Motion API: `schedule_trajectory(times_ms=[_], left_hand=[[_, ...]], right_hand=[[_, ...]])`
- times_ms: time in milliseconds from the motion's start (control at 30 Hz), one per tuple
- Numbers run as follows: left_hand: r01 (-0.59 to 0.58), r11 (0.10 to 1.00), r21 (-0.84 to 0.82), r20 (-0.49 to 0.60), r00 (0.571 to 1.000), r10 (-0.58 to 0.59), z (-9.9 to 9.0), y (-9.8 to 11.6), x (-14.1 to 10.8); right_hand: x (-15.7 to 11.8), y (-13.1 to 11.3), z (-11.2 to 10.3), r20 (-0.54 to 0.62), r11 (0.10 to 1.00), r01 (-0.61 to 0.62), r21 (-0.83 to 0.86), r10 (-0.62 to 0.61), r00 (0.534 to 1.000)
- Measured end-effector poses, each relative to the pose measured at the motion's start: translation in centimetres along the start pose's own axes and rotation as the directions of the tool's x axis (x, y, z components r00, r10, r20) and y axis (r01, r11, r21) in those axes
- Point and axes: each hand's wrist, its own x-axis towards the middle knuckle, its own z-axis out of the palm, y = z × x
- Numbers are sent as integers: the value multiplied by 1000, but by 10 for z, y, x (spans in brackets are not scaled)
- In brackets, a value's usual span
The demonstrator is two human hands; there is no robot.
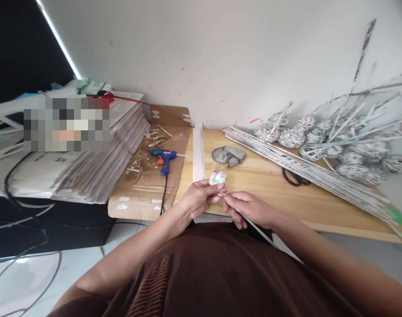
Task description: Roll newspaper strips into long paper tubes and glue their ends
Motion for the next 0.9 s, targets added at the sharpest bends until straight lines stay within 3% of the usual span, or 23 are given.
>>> schedule_trajectory(times_ms=[133, 167, 233, 300, 333, 467, 533, 633, 667, 733, 800, 833, 900], left_hand=[[-2, 1000, 3, -31, 1000, 2, -2, -1, 2], [-2, 1000, 1, -36, 999, 2, -2, -1, 2], [5, 1000, 0, -41, 999, -5, -3, -1, 2], [13, 1000, 4, -48, 999, -12, -2, -1, 2], [13, 1000, 6, -52, 999, -13, -1, -1, 1], [-5, 1000, -5, -52, 999, 5, 1, -2, 0], [-8, 1000, -3, -30, 1000, 8, 2, -2, 0], [-2, 1000, 2, -19, 1000, 2, 2, -3, -1], [1, 1000, 0, -24, 1000, -1, 2, -3, 0], [5, 1000, -7, -33, 999, -6, 1, -4, 0], [11, 1000, -14, -26, 1000, -11, 1, -3, 0], [15, 1000, -14, -18, 1000, -15, 1, -3, 0], [22, 1000, -3, 4, 1000, -22, 1, -3, -1]], right_hand=[[-2, -2, 1, -257, 941, 116, -317, -203, 945], [-2, -2, 2, -242, 954, 106, -281, -178, 954], [-2, -2, 2, -98, 997, 37, -71, -44, 994], [-2, 0, 1, 35, 996, -36, 84, 33, 999], [-2, 0, 1, 26, 996, -31, 81, 29, 999], [-3, 2, 1, -243, 969, 92, -230, -149, 958], [-3, 2, 1, -197, 987, 71, -145, -100, 975], [-3, 2, -1, 21, 994, -34, 105, 32, 999], [-3, 1, -1, 21, 996, -27, 90, 26, 999], [-5, 0, -1, -112, 991, 61, -119, -75, 991], [-6, -1, 0, -256, 922, 131, -364, -234, 938], [-6, -1, 1, -280, 902, 137, -409, -267, 922], [-6, 0, 1, -217, 952, 108, -286, -174, 961]])
